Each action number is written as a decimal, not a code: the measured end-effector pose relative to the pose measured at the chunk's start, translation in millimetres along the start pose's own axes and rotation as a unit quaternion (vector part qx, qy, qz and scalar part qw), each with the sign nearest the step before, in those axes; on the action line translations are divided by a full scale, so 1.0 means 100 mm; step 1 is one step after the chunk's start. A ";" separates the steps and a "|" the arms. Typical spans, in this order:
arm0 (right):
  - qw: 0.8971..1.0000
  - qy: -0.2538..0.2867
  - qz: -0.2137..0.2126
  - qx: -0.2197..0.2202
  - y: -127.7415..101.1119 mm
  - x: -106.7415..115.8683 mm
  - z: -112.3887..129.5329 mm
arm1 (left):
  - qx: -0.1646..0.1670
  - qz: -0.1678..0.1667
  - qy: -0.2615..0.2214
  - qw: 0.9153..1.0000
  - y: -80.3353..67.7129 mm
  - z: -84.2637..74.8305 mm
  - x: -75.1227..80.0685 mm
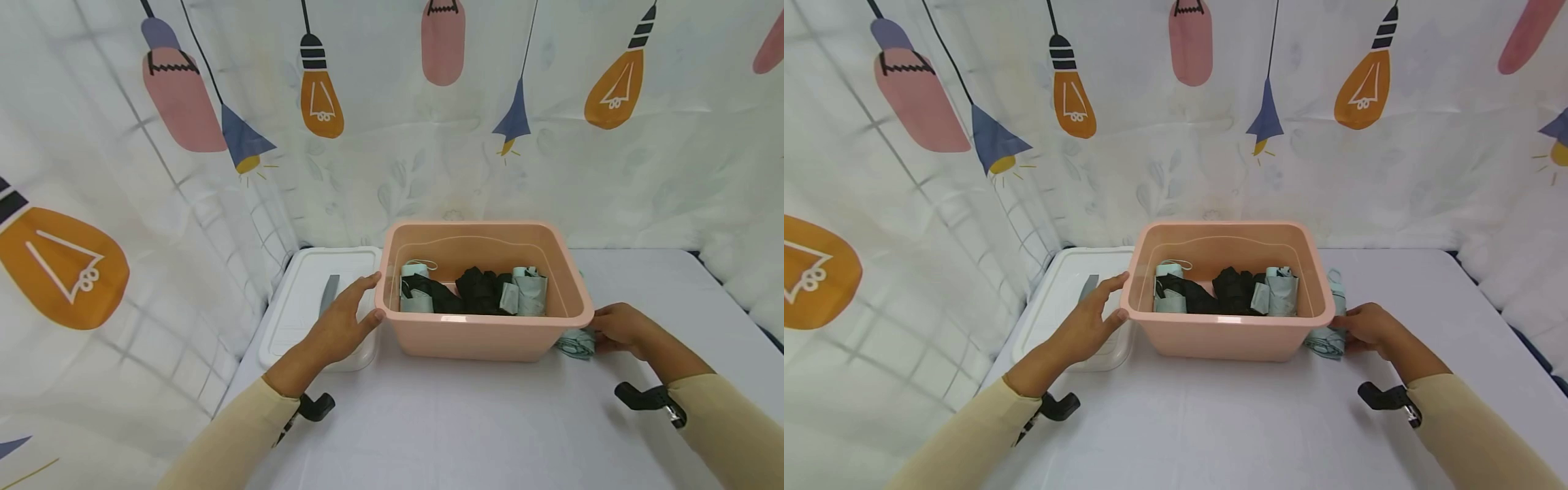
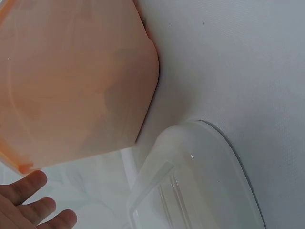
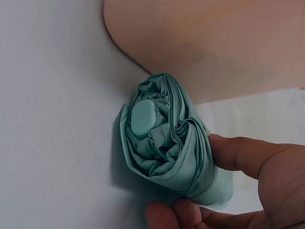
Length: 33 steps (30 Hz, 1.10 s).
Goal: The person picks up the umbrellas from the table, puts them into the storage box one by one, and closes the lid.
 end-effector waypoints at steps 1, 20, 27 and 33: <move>1.000 -0.002 -0.003 -0.003 0.00 -0.01 0.00 | -0.001 0.000 0.001 1.000 0.00 0.00 0.00; 1.000 0.017 -0.011 0.008 0.04 -0.04 0.04 | -0.002 -0.002 0.000 1.000 0.00 0.01 -0.01; 1.000 0.010 0.008 0.021 0.03 -0.02 0.00 | -0.002 0.000 0.004 1.000 0.00 0.01 0.00; 0.999 0.016 0.021 0.021 0.05 0.03 -0.11 | -0.003 0.000 0.004 1.000 0.00 0.02 0.00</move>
Point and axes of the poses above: each hand's wrist, its own y-axis towards the middle knuckle, its own x-axis out of the back of the hand, z = x × y, the point moved 2 cm from there along y, towards the middle knuckle, and after that the axes turned 10 degrees about -y, right-handed, at the moved point
